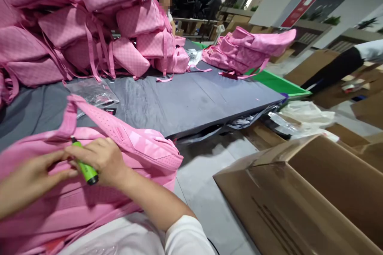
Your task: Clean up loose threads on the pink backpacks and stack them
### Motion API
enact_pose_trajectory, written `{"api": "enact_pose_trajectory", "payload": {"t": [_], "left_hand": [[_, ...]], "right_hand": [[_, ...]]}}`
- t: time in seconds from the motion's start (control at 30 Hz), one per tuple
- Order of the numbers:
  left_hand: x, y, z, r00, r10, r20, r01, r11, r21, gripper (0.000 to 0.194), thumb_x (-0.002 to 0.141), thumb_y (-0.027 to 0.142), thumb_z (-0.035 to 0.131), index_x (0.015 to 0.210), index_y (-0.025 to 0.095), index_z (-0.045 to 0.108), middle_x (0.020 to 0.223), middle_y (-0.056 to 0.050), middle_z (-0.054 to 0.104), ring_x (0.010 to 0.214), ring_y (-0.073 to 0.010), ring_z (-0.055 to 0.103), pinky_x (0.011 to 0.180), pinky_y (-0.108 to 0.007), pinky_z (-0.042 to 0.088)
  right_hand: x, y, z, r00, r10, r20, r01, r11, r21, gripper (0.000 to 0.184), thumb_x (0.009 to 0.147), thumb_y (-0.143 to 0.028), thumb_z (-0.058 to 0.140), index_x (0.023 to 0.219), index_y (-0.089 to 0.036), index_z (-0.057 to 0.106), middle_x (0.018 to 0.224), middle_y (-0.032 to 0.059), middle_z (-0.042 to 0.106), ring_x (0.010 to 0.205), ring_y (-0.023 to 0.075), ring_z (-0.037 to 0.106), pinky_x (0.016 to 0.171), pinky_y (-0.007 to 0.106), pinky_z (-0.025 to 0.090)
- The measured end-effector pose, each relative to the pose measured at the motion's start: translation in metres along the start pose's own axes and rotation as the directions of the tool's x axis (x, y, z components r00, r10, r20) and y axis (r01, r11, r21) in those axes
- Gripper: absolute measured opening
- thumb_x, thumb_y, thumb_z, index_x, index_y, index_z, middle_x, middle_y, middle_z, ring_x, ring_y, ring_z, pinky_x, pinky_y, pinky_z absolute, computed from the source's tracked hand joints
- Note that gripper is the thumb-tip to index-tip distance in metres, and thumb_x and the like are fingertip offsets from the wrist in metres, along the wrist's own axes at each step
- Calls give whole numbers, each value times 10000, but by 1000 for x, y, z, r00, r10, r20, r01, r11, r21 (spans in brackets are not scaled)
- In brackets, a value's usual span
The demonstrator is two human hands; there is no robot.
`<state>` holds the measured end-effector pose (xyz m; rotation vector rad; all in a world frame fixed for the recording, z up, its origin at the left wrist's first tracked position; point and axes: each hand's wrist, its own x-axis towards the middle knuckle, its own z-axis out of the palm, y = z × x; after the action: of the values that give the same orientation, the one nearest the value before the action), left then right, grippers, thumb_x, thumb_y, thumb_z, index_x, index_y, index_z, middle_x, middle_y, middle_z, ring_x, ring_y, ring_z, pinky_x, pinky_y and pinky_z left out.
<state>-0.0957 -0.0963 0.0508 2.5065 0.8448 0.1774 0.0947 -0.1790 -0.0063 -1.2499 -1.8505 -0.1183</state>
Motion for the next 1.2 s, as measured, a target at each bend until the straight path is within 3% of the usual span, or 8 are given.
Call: {"api": "enact_pose_trajectory", "payload": {"t": [0.13, 0.27, 0.43, 0.57, 0.73, 0.97, 1.1, 1.2], "left_hand": [[25, -26, 11, 997, 66, -46, -63, 996, 70, 446, 913, 585, 438, 999, 260, 731, 1048, -59, 756, 979, -263, 701, 856, -357, 557], [35, -41, 6, 938, 224, -265, -80, 883, 463, 501, 927, 480, 438, 1336, 235, 590, 1437, -153, 544, 1327, -365, 505, 1064, -517, 429], [71, -53, 11, 981, 169, -90, -87, 811, 579, 889, 840, 418, 593, 1589, 156, 192, 1593, -225, 322, 1445, -421, 353, 1049, -555, 432], [99, -69, 22, 975, 215, -46, -163, 847, 505, 957, 817, 413, 642, 1586, 87, 174, 1569, -273, 340, 1414, -435, 396, 1045, -555, 437], [84, -58, 26, 957, 287, -50, -222, 832, 509, 928, 846, 424, 619, 1576, 48, 186, 1597, -278, 276, 1496, -382, 269, 1189, -536, 254], [88, -35, 37, 990, 137, 19, -123, 809, 575, 1123, 756, 484, 757, 1608, 207, 80, 1663, -239, 9, 1527, -453, 52, 1136, -724, 83], [97, -37, 41, 994, 102, 43, -108, 813, 572, 1082, 813, 434, 712, 1608, 175, 25, 1662, -234, 64, 1503, -403, 208, 1138, -595, 251], [99, -36, 40, 992, 108, 69, -128, 819, 559, 988, 872, 373, 640, 1605, 146, 18, 1662, -222, 101, 1461, -349, 308, 1080, -475, 352]], "right_hand": [[-18, 31, 31, 998, 36, 57, -32, 997, -75, 245, 961, -237, 557, 1177, -199, 666, 860, 11, 711, 804, 159, 623, 755, 321, 458], [-22, 39, 42, 997, 59, 50, -53, 992, -114, 262, 973, -269, 559, 1202, -202, 668, 892, 7, 733, 824, 143, 637, 799, 312, 446], [-25, 24, 51, 991, 116, 73, -110, 990, -89, 269, 936, -278, 597, 1191, -218, 659, 901, 4, 732, 829, 151, 645, 802, 331, 421], [-32, 16, 52, 983, 174, 55, -173, 985, -14, 221, 892, -313, 621, 1083, -219, 677, 851, 13, 710, 832, 175, 628, 811, 356, 414], [-36, 23, 38, 988, 144, 62, -154, 970, 189, 319, 913, -405, 594, 1168, -219, 641, 1007, 62, 728, 936, 207, 651, 879, 384, 449], [-50, 35, 46, 885, 463, -38, -427, 843, 327, 377, 935, -357, 516, 1276, -201, 554, 1107, 122, 695, 1000, 233, 680, 871, 399, 542], [-41, 44, 30, 964, 261, 41, -262, 927, 270, 247, 911, -227, 589, 1154, -219, 631, 1024, 85, 733, 943, 212, 692, 872, 395, 539], [-25, 51, 11, 958, 188, 218, -227, 959, 168, 260, 921, -230, 612, 1175, -224, 665, 1065, 84, 751, 965, 213, 703, 885, 396, 528]]}}
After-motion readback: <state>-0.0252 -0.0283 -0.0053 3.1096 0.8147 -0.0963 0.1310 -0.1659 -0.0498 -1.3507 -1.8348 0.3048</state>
